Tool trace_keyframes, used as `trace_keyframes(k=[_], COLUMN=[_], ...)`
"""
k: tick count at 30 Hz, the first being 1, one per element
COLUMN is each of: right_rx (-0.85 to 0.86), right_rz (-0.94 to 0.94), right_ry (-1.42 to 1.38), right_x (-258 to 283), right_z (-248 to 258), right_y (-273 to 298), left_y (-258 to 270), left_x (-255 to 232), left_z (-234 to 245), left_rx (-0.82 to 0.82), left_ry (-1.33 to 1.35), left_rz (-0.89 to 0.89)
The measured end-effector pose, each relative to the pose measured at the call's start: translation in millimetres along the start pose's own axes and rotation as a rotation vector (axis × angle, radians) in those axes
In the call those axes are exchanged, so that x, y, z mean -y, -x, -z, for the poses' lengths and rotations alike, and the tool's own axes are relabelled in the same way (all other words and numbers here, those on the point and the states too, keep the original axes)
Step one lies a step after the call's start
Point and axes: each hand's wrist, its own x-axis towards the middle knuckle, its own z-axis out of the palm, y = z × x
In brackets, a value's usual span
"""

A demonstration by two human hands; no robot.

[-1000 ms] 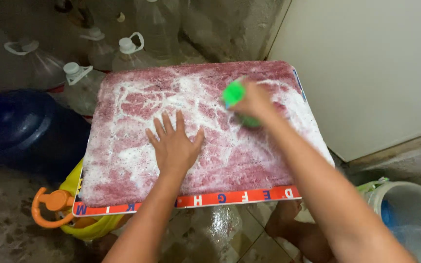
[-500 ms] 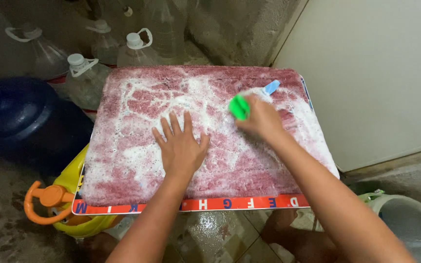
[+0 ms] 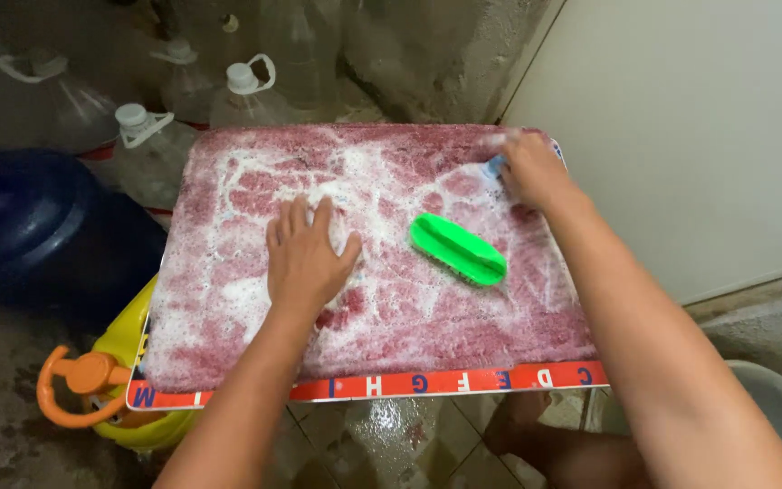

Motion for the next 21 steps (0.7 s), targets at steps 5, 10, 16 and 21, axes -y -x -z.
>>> trace_keyframes(k=[5, 10, 16, 21], right_rx=[0.039, 0.182, 0.378, 0.236], right_rz=[-0.003, -0.257, -0.066, -0.087], right_ry=[-0.215, -0.281, -0.947, -0.224], right_x=[-17, 42, 181, 187], right_z=[0, 49, 98, 96], right_y=[-1, 1, -22, 11], left_y=[-5, -1, -3, 4], left_x=[3, 6, 15, 14], left_z=[-5, -7, -19, -12], left_rx=[0.001, -0.039, -0.100, -0.146], left_ry=[0.041, 0.066, 0.129, 0.122], left_rz=[0.036, 0.030, -0.026, -0.014])
